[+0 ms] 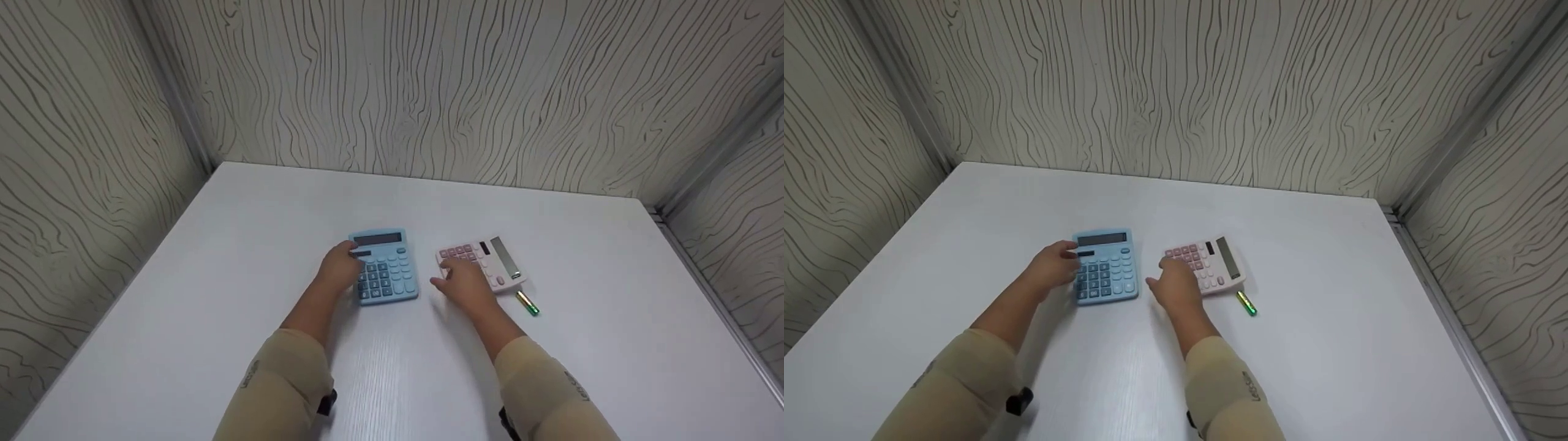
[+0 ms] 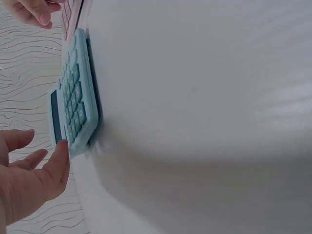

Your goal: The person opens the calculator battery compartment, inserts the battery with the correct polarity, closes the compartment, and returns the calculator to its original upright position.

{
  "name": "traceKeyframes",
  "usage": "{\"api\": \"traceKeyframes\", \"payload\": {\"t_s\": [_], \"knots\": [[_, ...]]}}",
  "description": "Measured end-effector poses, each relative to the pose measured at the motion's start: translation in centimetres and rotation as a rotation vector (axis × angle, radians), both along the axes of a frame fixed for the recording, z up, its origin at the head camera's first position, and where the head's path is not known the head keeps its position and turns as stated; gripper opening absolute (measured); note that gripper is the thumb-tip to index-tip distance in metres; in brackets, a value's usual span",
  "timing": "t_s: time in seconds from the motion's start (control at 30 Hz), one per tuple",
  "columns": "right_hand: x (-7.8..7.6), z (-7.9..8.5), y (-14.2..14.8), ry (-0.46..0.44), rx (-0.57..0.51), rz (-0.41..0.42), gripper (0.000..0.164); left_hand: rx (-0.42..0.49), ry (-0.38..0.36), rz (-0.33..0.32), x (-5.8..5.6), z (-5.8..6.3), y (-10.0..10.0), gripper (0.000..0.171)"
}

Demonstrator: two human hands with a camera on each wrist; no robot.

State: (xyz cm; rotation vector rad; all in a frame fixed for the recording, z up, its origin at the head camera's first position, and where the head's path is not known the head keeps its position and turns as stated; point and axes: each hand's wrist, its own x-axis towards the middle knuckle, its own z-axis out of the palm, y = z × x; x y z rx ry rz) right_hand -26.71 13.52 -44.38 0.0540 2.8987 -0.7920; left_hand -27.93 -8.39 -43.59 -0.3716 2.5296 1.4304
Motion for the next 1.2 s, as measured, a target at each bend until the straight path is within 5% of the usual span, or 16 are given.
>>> {"api": "traceKeyframes", "payload": {"t_s": [0.3,0.67,1.2], "knots": [[-0.6,1.7,4.7,0.038,-0.02,-0.04,0.039,0.079,0.011,-0.095,0.6,0.9,4.3,0.044],[-0.7,3.0,8.6,0.063,-0.017,-0.112,0.039,0.295,-0.039,-0.091,1.0,0.8,9.0,0.039],[-0.2,2.2,11.3,0.044,-0.025,-0.163,0.04,0.312,-0.217,-0.089,2.1,-0.6,12.2,0.05]]}}
